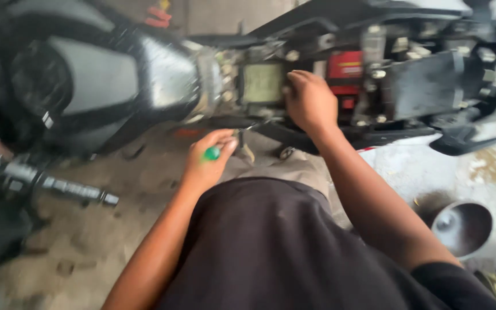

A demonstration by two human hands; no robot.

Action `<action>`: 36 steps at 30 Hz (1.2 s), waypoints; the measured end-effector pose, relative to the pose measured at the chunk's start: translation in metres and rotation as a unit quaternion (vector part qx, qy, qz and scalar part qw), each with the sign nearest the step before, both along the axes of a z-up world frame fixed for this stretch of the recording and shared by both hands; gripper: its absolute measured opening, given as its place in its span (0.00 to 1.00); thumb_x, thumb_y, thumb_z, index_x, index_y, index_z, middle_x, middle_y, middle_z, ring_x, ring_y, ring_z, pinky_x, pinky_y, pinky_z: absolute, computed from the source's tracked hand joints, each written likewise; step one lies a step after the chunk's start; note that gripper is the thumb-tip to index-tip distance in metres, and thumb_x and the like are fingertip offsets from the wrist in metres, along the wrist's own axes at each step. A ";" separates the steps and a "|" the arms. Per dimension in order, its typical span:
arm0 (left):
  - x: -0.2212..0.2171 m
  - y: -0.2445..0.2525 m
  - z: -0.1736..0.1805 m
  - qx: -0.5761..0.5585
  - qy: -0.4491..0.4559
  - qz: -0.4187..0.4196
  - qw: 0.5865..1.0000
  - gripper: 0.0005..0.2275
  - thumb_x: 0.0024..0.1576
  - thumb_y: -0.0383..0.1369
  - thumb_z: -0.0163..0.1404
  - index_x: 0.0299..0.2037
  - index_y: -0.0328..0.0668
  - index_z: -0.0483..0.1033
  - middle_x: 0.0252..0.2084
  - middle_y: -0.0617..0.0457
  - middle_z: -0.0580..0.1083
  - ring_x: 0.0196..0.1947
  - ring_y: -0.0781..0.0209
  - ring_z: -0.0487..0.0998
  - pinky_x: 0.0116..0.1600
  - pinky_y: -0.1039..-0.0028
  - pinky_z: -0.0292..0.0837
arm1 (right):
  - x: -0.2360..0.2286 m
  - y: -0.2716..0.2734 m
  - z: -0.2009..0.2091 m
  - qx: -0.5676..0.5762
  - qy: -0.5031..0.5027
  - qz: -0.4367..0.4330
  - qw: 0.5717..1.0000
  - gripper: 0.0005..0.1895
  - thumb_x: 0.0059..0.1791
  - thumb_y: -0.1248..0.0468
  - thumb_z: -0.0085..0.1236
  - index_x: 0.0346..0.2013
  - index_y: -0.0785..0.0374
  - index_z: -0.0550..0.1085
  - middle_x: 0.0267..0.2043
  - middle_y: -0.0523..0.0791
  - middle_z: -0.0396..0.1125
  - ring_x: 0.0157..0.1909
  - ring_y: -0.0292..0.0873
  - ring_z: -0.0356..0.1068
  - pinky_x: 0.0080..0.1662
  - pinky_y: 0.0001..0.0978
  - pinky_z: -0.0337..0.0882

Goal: The person is performing maintenance on a motorcycle, specifically accessing and inspecting internal components near the battery and air filter area.

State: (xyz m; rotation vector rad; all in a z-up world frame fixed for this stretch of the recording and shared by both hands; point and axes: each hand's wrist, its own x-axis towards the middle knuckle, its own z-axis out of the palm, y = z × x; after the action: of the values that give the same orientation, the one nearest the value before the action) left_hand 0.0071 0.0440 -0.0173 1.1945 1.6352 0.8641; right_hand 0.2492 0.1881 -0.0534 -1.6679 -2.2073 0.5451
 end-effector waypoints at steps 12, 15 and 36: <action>0.032 0.015 -0.007 -0.084 0.037 -0.099 0.991 0.14 0.58 0.39 0.56 0.50 0.42 0.80 0.32 0.48 0.80 0.29 0.59 0.85 0.37 0.71 0.76 | 0.236 0.027 0.097 0.044 -0.104 -0.180 0.977 0.41 0.42 0.54 0.79 0.63 0.70 0.73 0.52 0.58 0.72 0.52 0.61 0.71 0.52 0.50 0.70; 0.043 0.021 -0.003 -0.089 0.047 -0.134 0.986 0.14 0.58 0.39 0.56 0.50 0.44 0.80 0.31 0.45 0.81 0.30 0.57 0.85 0.39 0.70 0.76 | 0.268 0.042 0.078 -0.108 0.073 -0.361 0.923 0.28 0.46 0.56 0.69 0.56 0.66 0.74 0.48 0.49 0.74 0.40 0.46 0.78 0.40 0.41 0.78; 0.011 0.003 0.002 -0.006 0.021 -0.035 0.999 0.12 0.59 0.34 0.56 0.48 0.37 0.79 0.33 0.50 0.81 0.29 0.64 0.84 0.37 0.72 0.77 | 0.059 0.031 -0.048 -0.141 0.244 -0.241 0.929 0.20 0.45 0.62 0.71 0.44 0.75 0.78 0.39 0.51 0.77 0.40 0.41 0.76 0.45 0.31 0.74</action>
State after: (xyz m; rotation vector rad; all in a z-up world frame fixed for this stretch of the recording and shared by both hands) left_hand 0.0179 0.0472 -0.0149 1.2616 1.6210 0.7878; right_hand 0.3080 0.2194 -0.1012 -1.8693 -1.3555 1.0335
